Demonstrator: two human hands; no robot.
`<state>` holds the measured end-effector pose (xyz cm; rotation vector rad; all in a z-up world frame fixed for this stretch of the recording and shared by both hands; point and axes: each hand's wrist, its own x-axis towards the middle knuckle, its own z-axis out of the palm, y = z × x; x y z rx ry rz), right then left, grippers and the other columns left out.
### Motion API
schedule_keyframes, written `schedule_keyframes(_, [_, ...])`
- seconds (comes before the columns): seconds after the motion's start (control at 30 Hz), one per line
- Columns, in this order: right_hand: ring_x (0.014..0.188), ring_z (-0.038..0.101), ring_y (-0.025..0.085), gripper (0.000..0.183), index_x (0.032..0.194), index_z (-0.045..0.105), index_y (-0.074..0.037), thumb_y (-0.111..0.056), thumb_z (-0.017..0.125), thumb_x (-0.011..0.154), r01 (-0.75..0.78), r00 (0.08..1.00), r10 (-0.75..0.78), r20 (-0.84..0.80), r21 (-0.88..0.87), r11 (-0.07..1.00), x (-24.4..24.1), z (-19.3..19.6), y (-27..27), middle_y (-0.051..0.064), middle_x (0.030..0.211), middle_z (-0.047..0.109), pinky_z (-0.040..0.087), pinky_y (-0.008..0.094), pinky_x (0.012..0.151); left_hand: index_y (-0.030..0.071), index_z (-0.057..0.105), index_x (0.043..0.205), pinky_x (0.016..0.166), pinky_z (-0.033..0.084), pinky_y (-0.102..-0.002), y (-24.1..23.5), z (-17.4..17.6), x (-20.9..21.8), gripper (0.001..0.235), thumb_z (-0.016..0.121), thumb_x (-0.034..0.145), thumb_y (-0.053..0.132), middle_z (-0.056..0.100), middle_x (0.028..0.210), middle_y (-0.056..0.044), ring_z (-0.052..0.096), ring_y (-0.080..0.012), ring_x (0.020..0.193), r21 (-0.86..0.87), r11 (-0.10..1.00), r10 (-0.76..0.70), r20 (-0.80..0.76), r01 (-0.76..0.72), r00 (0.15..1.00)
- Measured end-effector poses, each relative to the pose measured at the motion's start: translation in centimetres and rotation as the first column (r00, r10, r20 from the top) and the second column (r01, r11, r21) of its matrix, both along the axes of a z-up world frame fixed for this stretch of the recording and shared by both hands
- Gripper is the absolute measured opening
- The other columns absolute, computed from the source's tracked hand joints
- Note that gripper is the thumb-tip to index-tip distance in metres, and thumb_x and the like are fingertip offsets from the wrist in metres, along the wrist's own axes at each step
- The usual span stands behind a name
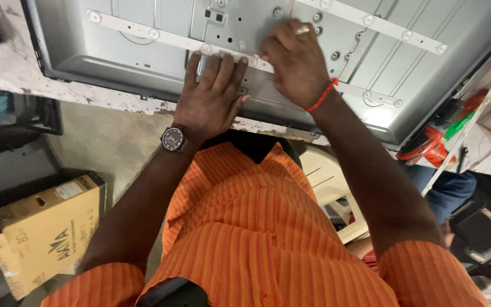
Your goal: The person installs LED light strips into the back panel of a television. They place several white strips into designated slots, align them, and then attach the white back cover. Finally, they reach into a box containing electronic components.
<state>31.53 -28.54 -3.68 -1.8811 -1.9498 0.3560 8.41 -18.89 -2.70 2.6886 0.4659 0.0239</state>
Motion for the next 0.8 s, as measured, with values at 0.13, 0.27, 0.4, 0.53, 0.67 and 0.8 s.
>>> schedule_keyframes(0.13, [0.115, 0.053, 0.025, 0.016, 0.096, 0.068, -0.012, 0.000, 0.078, 0.091, -0.025, 1.000, 0.025, 0.000, -0.016, 1.000, 0.9, 0.5, -1.5, 0.004, 0.114, 0.057, 0.041, 0.042, 0.105, 0.002, 0.045, 0.159, 0.122, 0.025, -0.063, 0.0, -0.6, -0.1, 0.065, 0.052, 0.113, 0.046, 0.049, 0.149, -0.023, 0.048, -0.0364, 0.139, 0.034, 0.999, -0.011, -0.013, 0.012, 1.000])
schedule_keyframes(0.27, [0.117, 0.053, 0.024, 0.017, 0.097, 0.071, -0.014, -0.002, 0.080, 0.089, -0.041, 0.999, 0.042, 0.012, -0.048, 0.998, 1.3, 0.6, -2.0, 0.002, 0.114, 0.058, 0.039, 0.042, 0.106, 0.002, 0.043, 0.160, 0.122, 0.025, -0.064, 0.0, -0.7, -0.2, 0.064, 0.052, 0.114, 0.046, 0.049, 0.149, -0.021, 0.049, -0.0358, 0.139, 0.034, 0.999, -0.017, -0.006, 0.017, 1.000])
schedule_keyframes(0.4, [0.119, 0.053, 0.024, 0.018, 0.097, 0.073, -0.016, -0.003, 0.078, 0.087, -0.050, 0.998, 0.052, 0.046, -0.046, 0.998, 1.2, 0.4, -1.9, 0.000, 0.112, 0.059, 0.038, 0.042, 0.108, 0.003, 0.042, 0.161, 0.122, 0.025, -0.064, -0.1, -0.6, -0.2, 0.065, 0.052, 0.114, 0.046, 0.049, 0.149, -0.021, 0.049, -0.0353, 0.139, 0.041, 0.999, -0.016, -0.016, 0.017, 1.000])
schedule_keyframes(0.53, [0.120, 0.055, 0.022, 0.014, 0.098, 0.074, -0.015, -0.003, 0.078, 0.091, -0.062, 0.997, 0.064, 0.037, -0.051, 0.997, 1.2, 0.6, -1.8, 0.001, 0.111, 0.060, 0.038, 0.042, 0.108, 0.004, 0.043, 0.161, 0.120, 0.025, -0.064, -0.2, -0.8, -0.2, 0.066, 0.052, 0.113, 0.048, 0.049, 0.148, -0.020, 0.048, -0.0349, 0.138, 0.076, 0.997, -0.015, -0.026, 0.017, 1.000])
schedule_keyframes(0.67, [0.119, 0.055, 0.022, 0.015, 0.100, 0.074, -0.014, -0.003, 0.077, 0.090, -0.067, 0.997, 0.068, 0.033, -0.057, 0.996, 1.2, 0.5, -1.9, 0.001, 0.110, 0.060, 0.039, 0.041, 0.106, 0.004, 0.043, 0.161, 0.121, 0.025, -0.065, -0.2, -0.9, -0.2, 0.065, 0.052, 0.114, 0.047, 0.048, 0.149, -0.020, 0.048, -0.0344, 0.139, 0.069, 0.998, -0.013, -0.016, 0.014, 1.000])
schedule_keyframes(0.8, [0.118, 0.056, 0.023, 0.015, 0.100, 0.074, -0.013, -0.004, 0.078, 0.090, -0.061, 0.996, 0.063, 0.061, -0.045, 0.997, 0.8, 0.4, -2.0, 0.001, 0.110, 0.061, 0.039, 0.042, 0.105, 0.004, 0.042, 0.161, 0.122, 0.025, -0.065, -0.3, -1.0, -0.3, 0.065, 0.051, 0.114, 0.048, 0.048, 0.149, -0.020, 0.047, -0.0343, 0.139, 0.056, 0.998, -0.008, -0.016, 0.009, 1.000])
